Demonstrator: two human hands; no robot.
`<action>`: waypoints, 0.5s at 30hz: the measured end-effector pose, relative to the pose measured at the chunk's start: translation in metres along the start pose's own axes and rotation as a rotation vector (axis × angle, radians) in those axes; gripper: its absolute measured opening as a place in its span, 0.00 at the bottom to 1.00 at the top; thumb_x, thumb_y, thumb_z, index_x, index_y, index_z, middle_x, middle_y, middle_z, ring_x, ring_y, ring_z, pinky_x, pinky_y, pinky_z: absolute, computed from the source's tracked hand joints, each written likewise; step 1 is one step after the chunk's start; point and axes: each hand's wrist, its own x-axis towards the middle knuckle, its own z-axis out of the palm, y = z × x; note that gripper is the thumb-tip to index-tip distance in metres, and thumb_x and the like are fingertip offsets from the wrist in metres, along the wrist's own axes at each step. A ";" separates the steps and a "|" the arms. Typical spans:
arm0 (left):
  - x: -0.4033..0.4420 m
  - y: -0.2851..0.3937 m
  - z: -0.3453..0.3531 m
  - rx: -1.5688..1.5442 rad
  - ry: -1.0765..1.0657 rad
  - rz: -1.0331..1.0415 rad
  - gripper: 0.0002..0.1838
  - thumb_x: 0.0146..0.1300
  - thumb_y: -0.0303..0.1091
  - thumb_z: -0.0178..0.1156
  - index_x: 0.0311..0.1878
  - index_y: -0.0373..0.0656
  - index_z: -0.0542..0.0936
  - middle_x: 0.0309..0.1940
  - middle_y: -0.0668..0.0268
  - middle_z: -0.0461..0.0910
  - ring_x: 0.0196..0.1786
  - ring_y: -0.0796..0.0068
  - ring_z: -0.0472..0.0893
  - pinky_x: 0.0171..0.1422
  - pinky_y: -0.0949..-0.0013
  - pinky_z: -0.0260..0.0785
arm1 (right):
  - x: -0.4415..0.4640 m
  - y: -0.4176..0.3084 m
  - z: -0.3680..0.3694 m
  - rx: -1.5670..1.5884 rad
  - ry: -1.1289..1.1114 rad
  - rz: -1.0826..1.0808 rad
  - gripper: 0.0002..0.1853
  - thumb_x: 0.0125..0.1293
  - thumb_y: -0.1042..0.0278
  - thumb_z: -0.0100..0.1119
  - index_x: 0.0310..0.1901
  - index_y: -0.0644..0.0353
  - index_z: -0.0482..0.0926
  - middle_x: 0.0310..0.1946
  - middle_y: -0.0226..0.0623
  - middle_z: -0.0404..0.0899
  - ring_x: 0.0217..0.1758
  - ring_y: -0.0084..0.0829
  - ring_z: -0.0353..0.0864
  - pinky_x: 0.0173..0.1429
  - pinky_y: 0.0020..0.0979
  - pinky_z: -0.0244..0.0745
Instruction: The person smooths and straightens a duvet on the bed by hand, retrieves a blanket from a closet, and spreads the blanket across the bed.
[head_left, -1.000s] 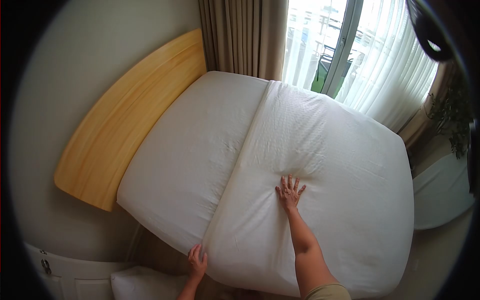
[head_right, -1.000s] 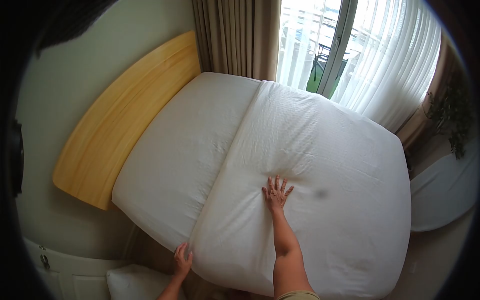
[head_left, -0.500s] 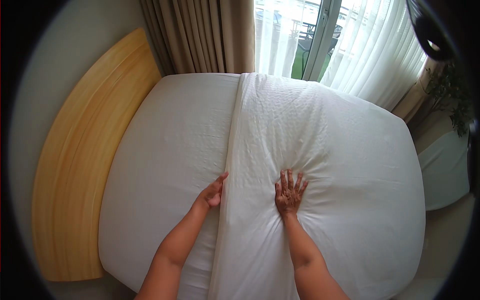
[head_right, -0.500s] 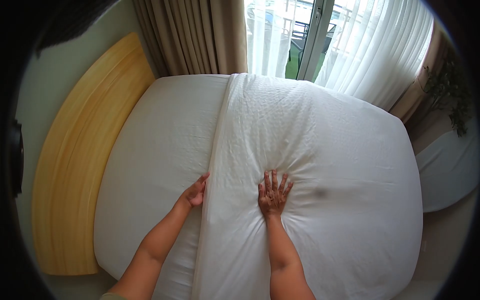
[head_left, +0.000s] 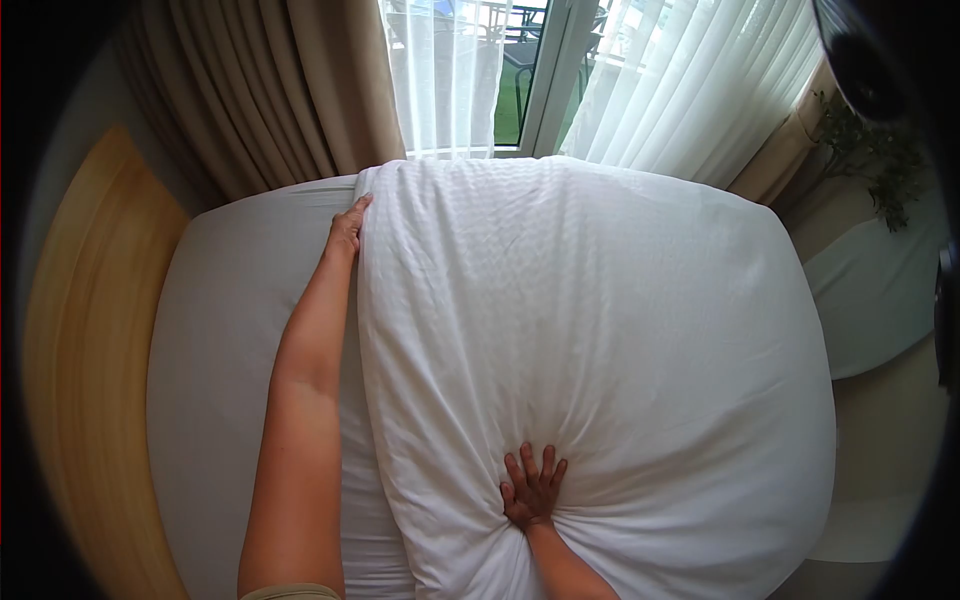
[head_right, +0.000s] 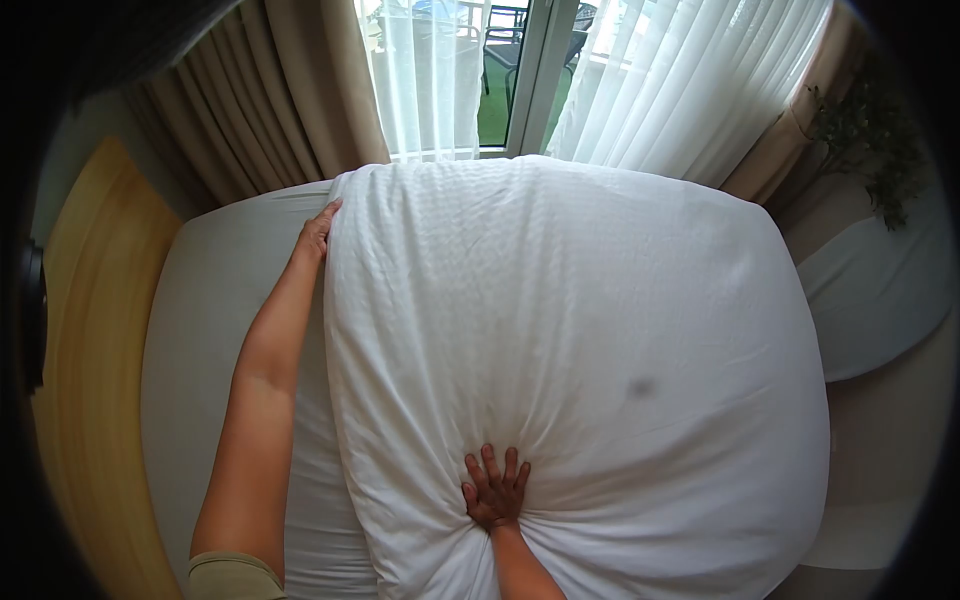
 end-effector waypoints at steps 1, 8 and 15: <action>0.018 0.003 0.000 0.047 0.089 0.102 0.27 0.46 0.33 0.68 0.46 0.24 0.72 0.41 0.52 0.77 0.40 0.61 0.78 0.49 0.68 0.70 | 0.001 0.001 0.003 -0.003 0.001 0.015 0.23 0.61 0.51 0.43 0.59 0.39 0.66 0.66 0.27 0.54 0.70 0.46 0.45 0.67 0.55 0.36; 0.056 -0.009 -0.019 0.014 0.289 0.351 0.22 0.46 0.28 0.66 0.43 0.26 0.73 0.39 0.55 0.78 0.38 0.65 0.79 0.45 0.70 0.71 | -0.008 0.014 0.014 0.001 0.016 0.021 0.21 0.61 0.51 0.42 0.57 0.36 0.68 0.65 0.24 0.56 0.69 0.44 0.48 0.65 0.53 0.40; -0.021 -0.025 -0.029 0.067 -0.186 0.017 0.32 0.56 0.51 0.57 0.58 0.40 0.67 0.54 0.59 0.71 0.54 0.66 0.72 0.61 0.66 0.61 | -0.004 0.017 -0.005 0.056 0.014 0.035 0.22 0.60 0.51 0.44 0.58 0.35 0.67 0.65 0.23 0.56 0.68 0.42 0.49 0.64 0.53 0.45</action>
